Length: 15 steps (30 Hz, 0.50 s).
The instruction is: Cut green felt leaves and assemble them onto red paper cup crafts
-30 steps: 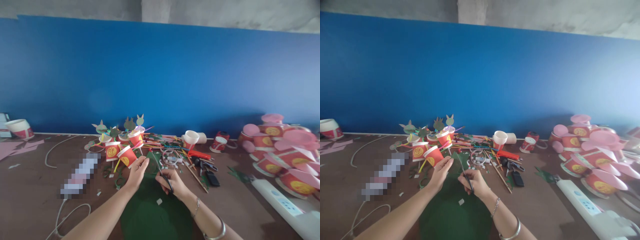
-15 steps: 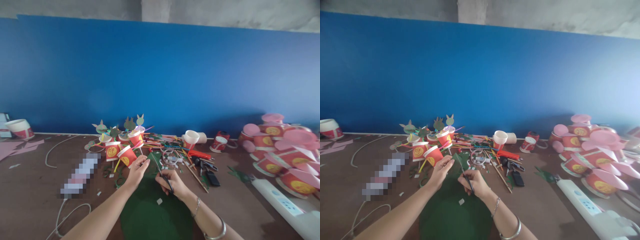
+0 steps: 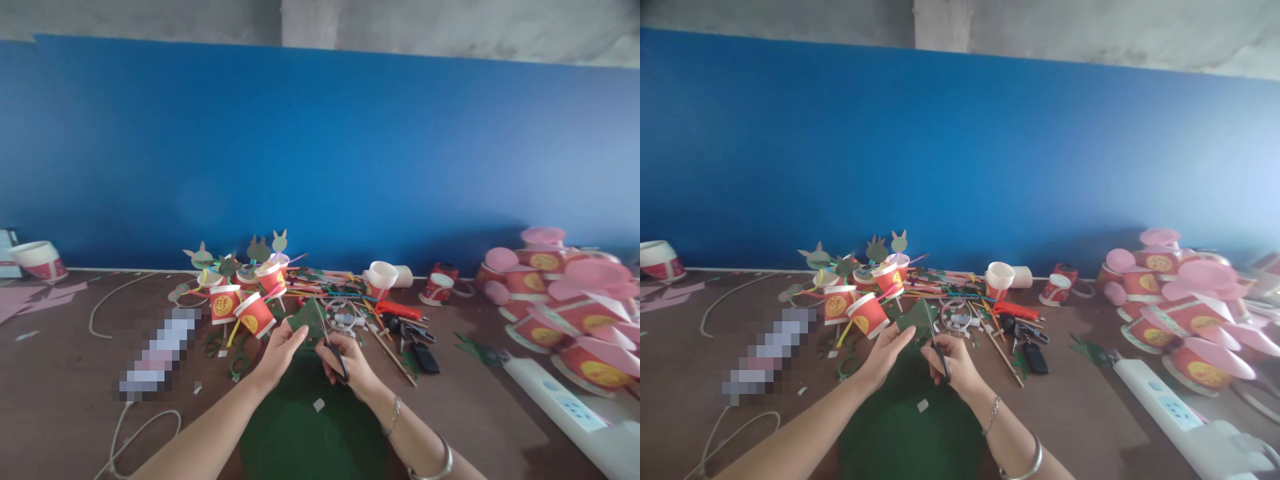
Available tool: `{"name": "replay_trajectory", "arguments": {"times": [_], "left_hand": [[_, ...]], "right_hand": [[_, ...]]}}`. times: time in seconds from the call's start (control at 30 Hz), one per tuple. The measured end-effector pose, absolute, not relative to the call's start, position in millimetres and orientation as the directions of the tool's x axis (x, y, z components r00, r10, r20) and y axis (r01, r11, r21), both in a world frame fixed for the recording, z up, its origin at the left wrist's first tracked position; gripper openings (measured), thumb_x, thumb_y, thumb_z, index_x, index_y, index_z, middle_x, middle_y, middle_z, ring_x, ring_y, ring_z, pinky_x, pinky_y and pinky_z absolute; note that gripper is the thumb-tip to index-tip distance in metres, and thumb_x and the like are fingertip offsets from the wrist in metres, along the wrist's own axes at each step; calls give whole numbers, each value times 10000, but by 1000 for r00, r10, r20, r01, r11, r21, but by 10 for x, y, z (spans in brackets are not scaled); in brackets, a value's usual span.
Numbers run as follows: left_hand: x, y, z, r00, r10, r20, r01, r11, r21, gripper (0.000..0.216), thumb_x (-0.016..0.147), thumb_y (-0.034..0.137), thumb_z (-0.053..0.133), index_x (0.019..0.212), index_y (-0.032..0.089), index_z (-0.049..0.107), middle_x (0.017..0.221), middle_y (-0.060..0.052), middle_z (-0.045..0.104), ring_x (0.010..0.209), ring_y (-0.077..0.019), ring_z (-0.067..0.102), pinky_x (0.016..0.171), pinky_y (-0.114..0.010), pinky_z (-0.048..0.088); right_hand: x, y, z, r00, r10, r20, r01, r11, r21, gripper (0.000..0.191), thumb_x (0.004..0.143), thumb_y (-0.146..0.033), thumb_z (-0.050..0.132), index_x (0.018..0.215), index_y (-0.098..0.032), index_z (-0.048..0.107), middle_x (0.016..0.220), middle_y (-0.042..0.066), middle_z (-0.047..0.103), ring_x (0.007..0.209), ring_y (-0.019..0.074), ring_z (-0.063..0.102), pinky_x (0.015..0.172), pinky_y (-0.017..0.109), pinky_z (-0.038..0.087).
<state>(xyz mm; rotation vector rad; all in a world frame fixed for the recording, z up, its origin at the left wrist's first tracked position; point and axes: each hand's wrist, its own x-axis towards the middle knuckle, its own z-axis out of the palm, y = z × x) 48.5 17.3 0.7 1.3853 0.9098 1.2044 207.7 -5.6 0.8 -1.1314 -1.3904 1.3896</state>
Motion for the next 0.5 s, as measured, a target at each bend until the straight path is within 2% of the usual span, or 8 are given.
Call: {"name": "replay_trajectory", "arguments": {"times": [0.23,0.5], "left_hand": [[465,191,-52,193,954,231,-28,-230,973,264,813,377,541,655,166,539,685,4,547,679,-140,497,675,-264,403],[451,193,-31,215,941,262,33,-275,961,248,824,335,521,643,165,526,694,-8,539,687,-145,489,658,-265,400]], "right_hand": [[2095,-57,-6,-289,956,-43,7,-43,-999,403,677,-531,652,793,-151,582,484,-33,554,373,77,484,329,161,309],[2102,-55,-9,-295,955,-41,15,-38,-999,395,683,-513,653,802,-143,582,491,-32,553,386,73,483,342,162,300]]}}
